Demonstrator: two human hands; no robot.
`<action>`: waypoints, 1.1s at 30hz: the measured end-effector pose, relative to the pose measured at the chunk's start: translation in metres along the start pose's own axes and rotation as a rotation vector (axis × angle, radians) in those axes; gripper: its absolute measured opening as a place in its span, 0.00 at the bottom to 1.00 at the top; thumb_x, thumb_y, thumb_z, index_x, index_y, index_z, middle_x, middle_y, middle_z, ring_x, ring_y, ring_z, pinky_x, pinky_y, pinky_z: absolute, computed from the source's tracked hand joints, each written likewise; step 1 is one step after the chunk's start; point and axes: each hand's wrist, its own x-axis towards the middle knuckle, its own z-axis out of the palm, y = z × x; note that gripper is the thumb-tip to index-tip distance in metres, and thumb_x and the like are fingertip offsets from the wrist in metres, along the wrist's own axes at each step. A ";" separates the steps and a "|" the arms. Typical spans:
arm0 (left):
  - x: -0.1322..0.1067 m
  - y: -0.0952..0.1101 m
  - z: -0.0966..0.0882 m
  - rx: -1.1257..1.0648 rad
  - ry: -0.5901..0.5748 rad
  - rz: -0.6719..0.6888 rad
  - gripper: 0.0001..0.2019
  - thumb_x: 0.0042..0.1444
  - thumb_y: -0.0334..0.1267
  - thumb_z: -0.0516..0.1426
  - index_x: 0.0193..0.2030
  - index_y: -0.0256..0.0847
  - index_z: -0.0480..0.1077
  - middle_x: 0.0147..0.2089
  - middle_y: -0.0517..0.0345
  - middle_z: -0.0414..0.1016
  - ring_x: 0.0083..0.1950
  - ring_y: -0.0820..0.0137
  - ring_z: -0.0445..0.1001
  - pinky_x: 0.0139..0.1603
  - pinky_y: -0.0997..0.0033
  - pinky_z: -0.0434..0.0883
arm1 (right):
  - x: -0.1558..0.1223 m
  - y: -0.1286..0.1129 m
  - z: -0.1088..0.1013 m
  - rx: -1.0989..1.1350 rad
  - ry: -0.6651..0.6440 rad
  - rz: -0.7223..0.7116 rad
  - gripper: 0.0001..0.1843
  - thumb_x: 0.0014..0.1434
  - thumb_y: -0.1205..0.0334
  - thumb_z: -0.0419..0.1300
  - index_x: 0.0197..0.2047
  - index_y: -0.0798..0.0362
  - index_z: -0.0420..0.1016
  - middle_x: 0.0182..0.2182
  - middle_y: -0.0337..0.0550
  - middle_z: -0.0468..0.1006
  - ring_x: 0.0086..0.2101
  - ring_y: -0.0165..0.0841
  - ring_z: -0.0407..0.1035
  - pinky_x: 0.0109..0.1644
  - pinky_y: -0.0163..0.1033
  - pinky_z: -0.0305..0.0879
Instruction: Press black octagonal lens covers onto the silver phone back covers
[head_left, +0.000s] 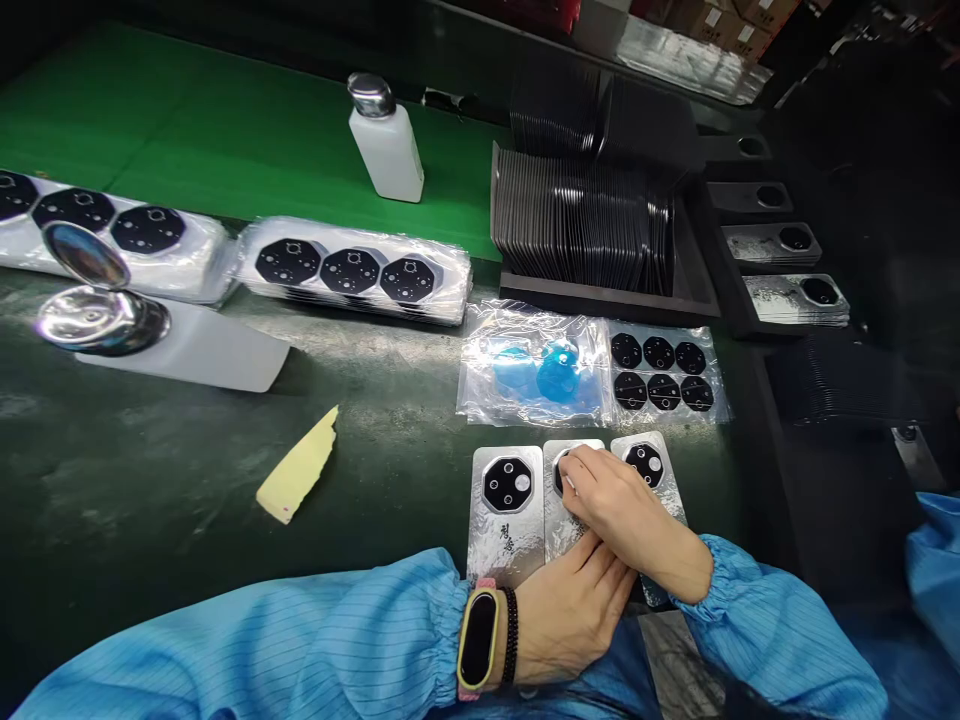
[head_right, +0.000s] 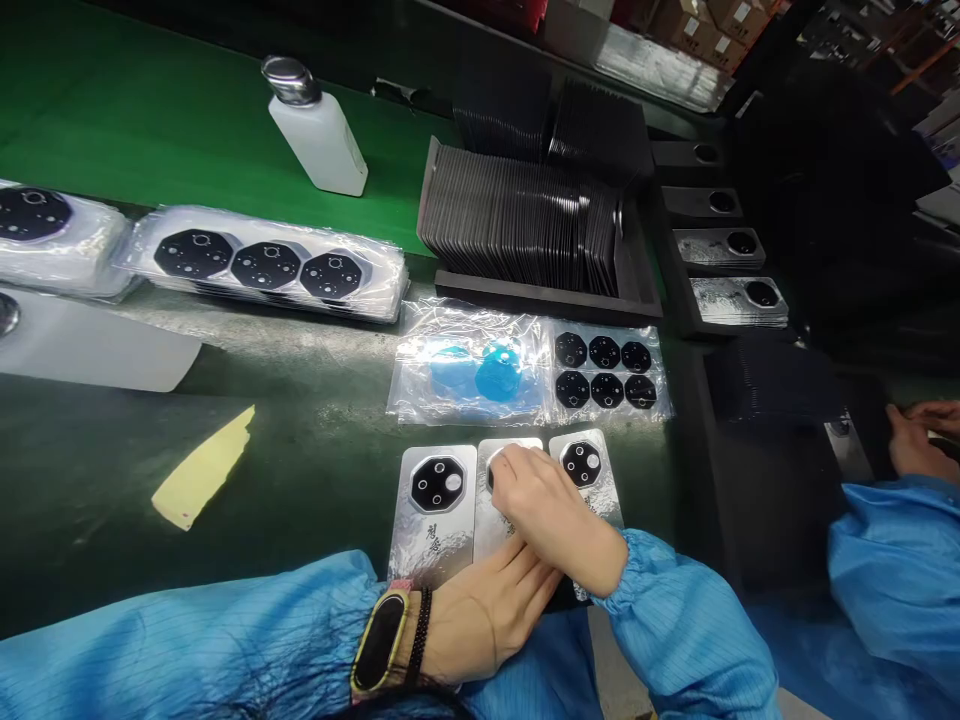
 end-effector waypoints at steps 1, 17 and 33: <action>0.000 0.000 0.000 0.002 -0.009 0.005 0.19 0.60 0.28 0.45 0.49 0.29 0.73 0.44 0.47 0.80 0.45 0.60 0.74 0.51 0.56 0.67 | 0.000 0.000 0.000 -0.003 -0.012 0.001 0.13 0.56 0.79 0.48 0.29 0.52 0.64 0.25 0.38 0.68 0.26 0.31 0.64 0.31 0.36 0.64; -0.002 -0.004 -0.003 0.009 -0.053 0.025 0.20 0.62 0.28 0.43 0.51 0.29 0.72 0.47 0.46 0.79 0.49 0.60 0.75 0.58 0.56 0.62 | 0.004 0.004 0.001 0.063 -0.029 0.018 0.13 0.56 0.79 0.49 0.30 0.52 0.64 0.25 0.40 0.70 0.26 0.33 0.66 0.31 0.37 0.66; -0.009 -0.005 0.001 0.119 -0.082 0.078 0.20 0.64 0.34 0.44 0.55 0.32 0.70 0.50 0.46 0.78 0.55 0.59 0.72 0.61 0.57 0.62 | -0.020 0.005 -0.004 0.368 0.184 0.115 0.11 0.62 0.74 0.48 0.33 0.52 0.66 0.28 0.40 0.74 0.30 0.31 0.70 0.36 0.36 0.70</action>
